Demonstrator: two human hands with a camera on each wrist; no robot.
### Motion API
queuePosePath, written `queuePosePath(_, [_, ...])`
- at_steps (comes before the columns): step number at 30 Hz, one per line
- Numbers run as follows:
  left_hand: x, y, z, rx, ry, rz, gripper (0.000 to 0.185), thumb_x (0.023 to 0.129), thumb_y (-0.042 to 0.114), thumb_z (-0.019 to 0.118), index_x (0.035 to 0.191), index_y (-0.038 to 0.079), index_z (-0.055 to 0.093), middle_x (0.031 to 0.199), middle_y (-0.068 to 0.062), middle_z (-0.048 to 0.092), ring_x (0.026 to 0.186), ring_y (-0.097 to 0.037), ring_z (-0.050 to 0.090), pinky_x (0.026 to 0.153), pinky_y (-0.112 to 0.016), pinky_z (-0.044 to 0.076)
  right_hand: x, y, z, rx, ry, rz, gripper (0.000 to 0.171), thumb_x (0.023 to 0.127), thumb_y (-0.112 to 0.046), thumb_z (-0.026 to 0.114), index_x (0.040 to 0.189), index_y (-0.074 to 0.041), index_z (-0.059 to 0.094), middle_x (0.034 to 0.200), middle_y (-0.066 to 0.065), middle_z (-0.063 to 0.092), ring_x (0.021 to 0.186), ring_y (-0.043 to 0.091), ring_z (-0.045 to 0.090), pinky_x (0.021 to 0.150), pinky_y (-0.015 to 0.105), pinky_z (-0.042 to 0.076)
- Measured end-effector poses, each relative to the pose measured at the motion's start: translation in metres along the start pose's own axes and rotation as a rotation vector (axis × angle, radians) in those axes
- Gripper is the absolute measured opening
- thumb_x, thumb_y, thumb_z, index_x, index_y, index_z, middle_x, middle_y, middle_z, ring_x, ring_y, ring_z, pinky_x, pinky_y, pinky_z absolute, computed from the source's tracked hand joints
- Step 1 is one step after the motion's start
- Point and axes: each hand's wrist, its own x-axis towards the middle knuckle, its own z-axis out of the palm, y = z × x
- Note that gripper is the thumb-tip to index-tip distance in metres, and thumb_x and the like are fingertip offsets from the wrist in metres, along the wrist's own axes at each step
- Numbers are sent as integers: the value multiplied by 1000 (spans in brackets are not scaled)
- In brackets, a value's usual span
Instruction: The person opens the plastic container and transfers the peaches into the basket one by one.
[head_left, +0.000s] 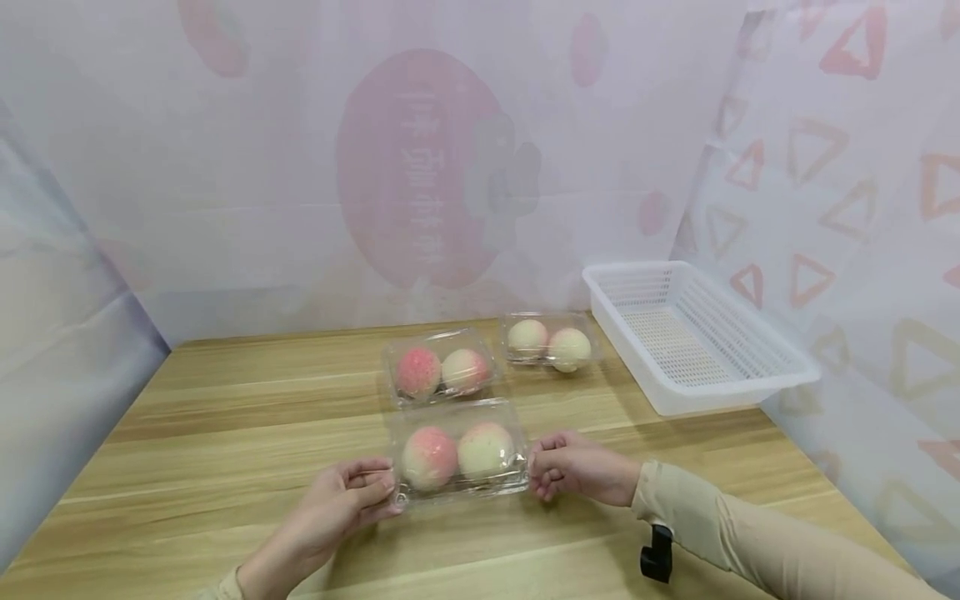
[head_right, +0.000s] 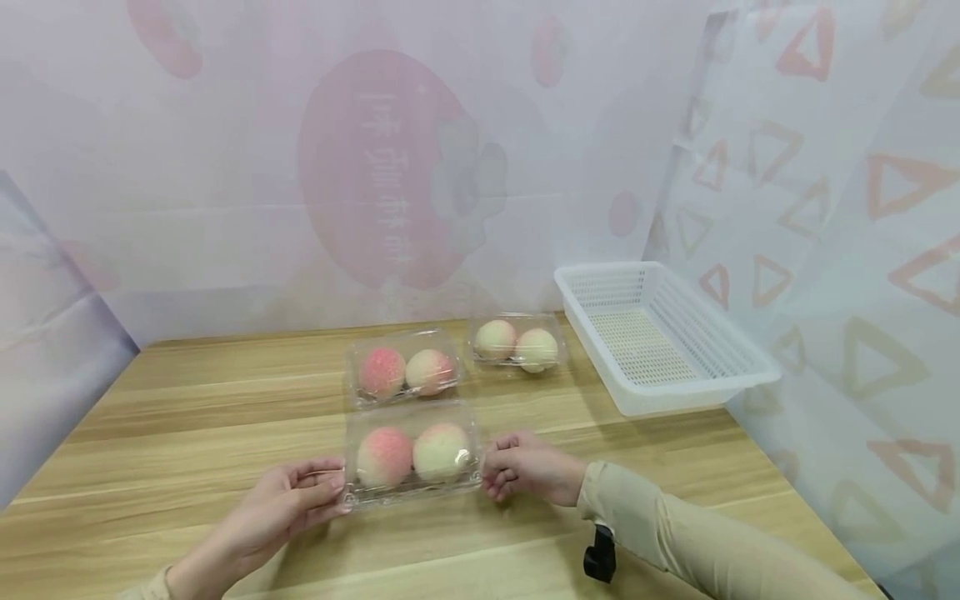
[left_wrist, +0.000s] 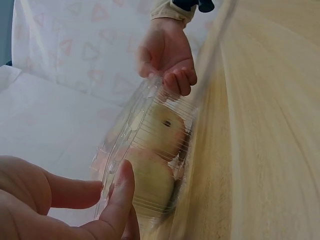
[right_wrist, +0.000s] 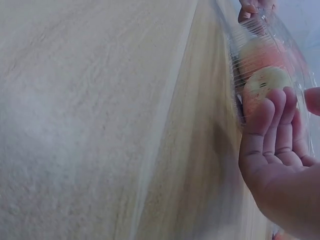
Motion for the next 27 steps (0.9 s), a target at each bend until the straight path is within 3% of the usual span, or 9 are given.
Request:
queuePosePath(4, [0,1,2,39,3,5,48,97,0,57,134,-19,33,110,-17,56,93,-21,62,88,-37,56,-5,-3,-2,-36,56,23,4,88,-6,61,86,-3,61,82,11,65,73,18,62,68,28,54])
queuePosePath(8, [-3,5,6,225,100,49,56,97,11,61,138,-15,34,119,-22,54,98,-26,62,86,-39,56,-17,-13,1,-157,210,6,16,90,-11,64,94,5,62,87,14,66,74,20,63,69,32,56])
queuePosePath(10, [-6,9,8,342,147,72,66,96,21,64,143,-11,32,130,-25,50,110,-33,58,93,-46,52,-22,-20,4,-239,296,-55,19,92,-12,64,97,5,62,89,16,65,76,23,62,71,37,56])
queuePosePath(13, [-9,13,11,468,146,105,85,92,35,68,150,-6,22,148,-27,35,131,-44,40,103,-58,40,-24,-29,10,-428,377,-215,21,94,-19,67,104,-1,65,97,12,66,85,25,63,77,42,56])
queuePosePath(16, [-8,14,14,497,85,126,100,88,36,73,153,-6,9,157,-27,19,139,-49,22,107,-63,29,-21,-34,18,-673,361,-450,31,93,-25,70,118,-8,65,113,7,66,101,25,62,85,43,55])
queuePosePath(21, [-3,6,20,465,54,151,117,79,29,83,154,-4,0,159,-26,7,141,-47,17,110,-54,27,-10,-32,25,-1007,224,-835,59,89,-29,74,140,-7,52,140,10,54,127,26,51,102,42,46])
queuePosePath(25, [-1,1,26,475,72,181,122,74,23,88,153,-8,0,158,-30,5,138,-49,20,107,-51,32,0,-29,27,-1170,132,-1020,70,88,-31,76,144,0,45,146,16,46,133,32,43,108,42,39])
queuePosePath(27, [-1,-2,29,462,68,207,119,73,18,88,153,-8,3,156,-32,13,135,-49,29,105,-50,36,5,-30,28,-1248,111,-1075,73,88,-34,75,145,1,43,148,17,43,134,34,42,110,42,37])
